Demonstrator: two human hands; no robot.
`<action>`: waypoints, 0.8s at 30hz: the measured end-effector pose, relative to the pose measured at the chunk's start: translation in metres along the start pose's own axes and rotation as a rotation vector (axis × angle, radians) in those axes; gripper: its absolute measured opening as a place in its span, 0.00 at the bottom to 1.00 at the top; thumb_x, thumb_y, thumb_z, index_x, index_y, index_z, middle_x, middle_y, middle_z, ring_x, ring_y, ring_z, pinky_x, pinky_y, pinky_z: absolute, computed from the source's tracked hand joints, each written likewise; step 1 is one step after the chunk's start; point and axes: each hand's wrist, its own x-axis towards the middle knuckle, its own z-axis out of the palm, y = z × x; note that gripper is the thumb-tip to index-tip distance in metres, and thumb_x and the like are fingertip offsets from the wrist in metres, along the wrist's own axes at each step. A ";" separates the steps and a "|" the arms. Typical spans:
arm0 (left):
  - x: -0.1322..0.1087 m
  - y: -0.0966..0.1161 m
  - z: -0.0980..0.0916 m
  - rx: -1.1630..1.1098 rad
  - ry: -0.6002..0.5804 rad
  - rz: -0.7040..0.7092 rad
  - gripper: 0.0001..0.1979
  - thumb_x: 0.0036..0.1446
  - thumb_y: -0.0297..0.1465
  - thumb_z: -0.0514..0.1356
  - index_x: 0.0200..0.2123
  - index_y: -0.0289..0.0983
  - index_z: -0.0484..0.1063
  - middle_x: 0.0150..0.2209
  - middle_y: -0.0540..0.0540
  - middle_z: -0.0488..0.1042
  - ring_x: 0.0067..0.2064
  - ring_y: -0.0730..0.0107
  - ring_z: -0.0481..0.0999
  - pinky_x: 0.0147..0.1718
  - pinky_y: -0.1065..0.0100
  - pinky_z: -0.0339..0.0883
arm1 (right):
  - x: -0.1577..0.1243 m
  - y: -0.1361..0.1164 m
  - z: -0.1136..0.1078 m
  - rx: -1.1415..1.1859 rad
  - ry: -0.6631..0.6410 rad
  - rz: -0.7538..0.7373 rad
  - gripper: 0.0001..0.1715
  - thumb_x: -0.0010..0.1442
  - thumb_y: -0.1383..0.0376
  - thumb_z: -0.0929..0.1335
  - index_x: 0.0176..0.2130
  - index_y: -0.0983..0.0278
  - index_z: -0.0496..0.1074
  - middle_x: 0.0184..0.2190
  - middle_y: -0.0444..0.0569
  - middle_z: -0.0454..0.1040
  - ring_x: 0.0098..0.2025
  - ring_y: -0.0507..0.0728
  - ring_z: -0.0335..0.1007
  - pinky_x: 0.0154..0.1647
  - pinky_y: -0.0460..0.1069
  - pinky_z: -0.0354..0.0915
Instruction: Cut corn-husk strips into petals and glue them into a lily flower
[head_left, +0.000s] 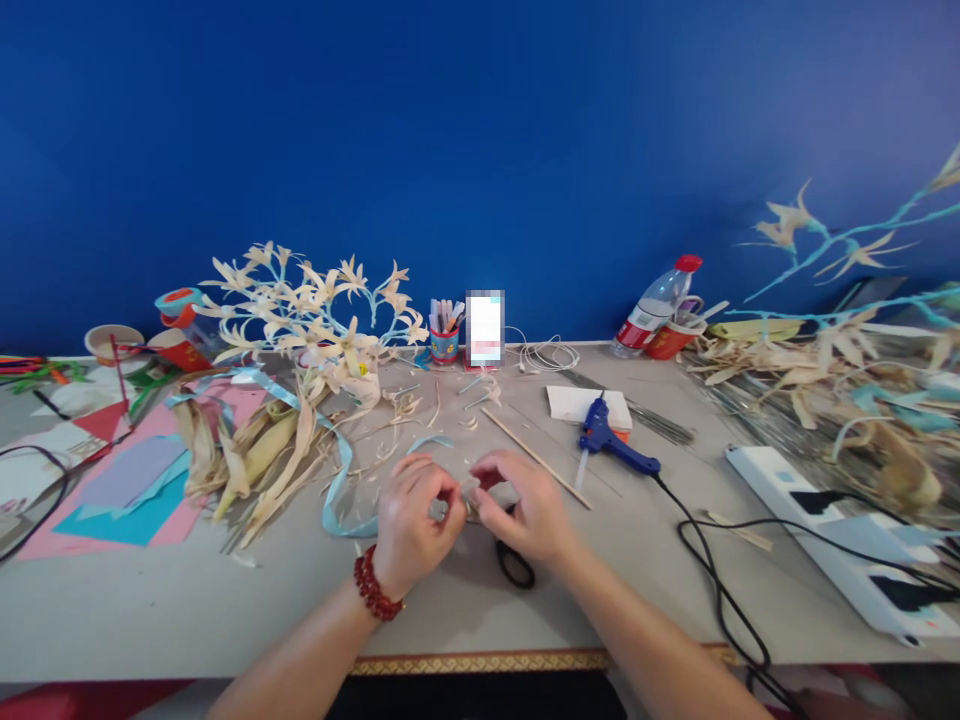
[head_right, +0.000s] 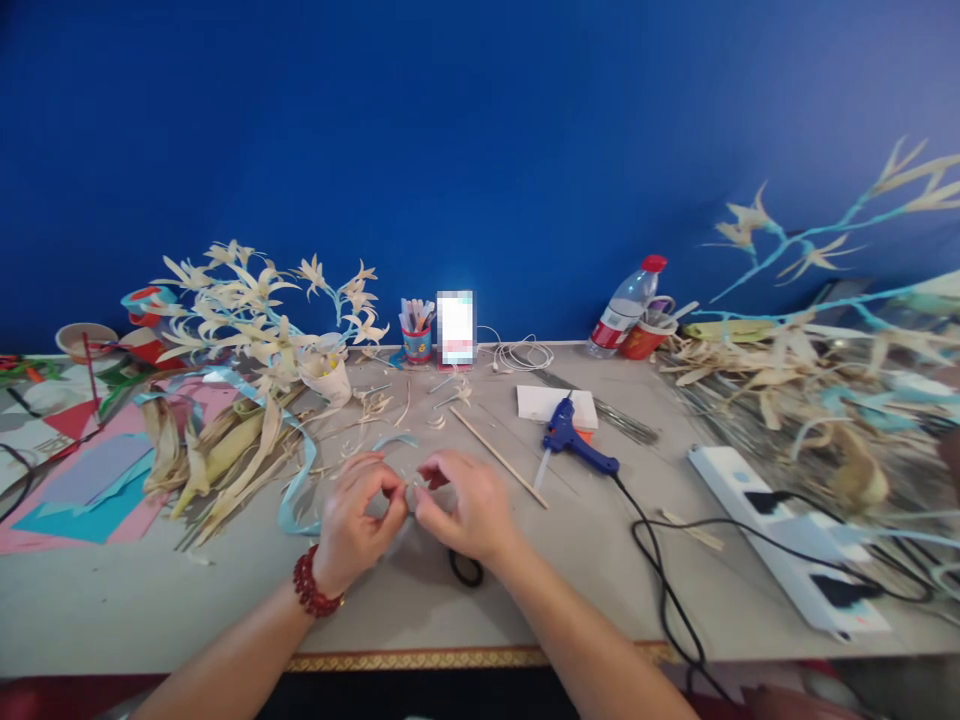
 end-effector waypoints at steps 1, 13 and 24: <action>0.000 0.000 0.000 0.002 -0.003 0.003 0.07 0.54 0.23 0.57 0.26 0.39 0.65 0.23 0.51 0.69 0.30 0.68 0.69 0.48 0.57 0.66 | 0.000 -0.003 0.004 -0.004 -0.030 0.003 0.04 0.57 0.67 0.66 0.36 0.63 0.69 0.30 0.46 0.73 0.31 0.54 0.70 0.34 0.47 0.64; 0.001 0.001 0.000 -0.009 0.045 0.008 0.08 0.54 0.22 0.57 0.26 0.39 0.64 0.23 0.51 0.68 0.29 0.69 0.69 0.46 0.57 0.67 | 0.000 0.002 -0.001 -0.021 0.020 -0.002 0.04 0.56 0.68 0.65 0.36 0.62 0.68 0.30 0.46 0.73 0.31 0.54 0.70 0.34 0.47 0.64; 0.000 -0.002 0.000 0.006 0.090 -0.004 0.08 0.53 0.23 0.57 0.26 0.39 0.64 0.22 0.52 0.67 0.29 0.69 0.69 0.48 0.57 0.67 | -0.002 0.004 0.000 -0.053 0.142 0.055 0.05 0.57 0.70 0.63 0.31 0.62 0.67 0.27 0.45 0.71 0.29 0.53 0.67 0.33 0.47 0.63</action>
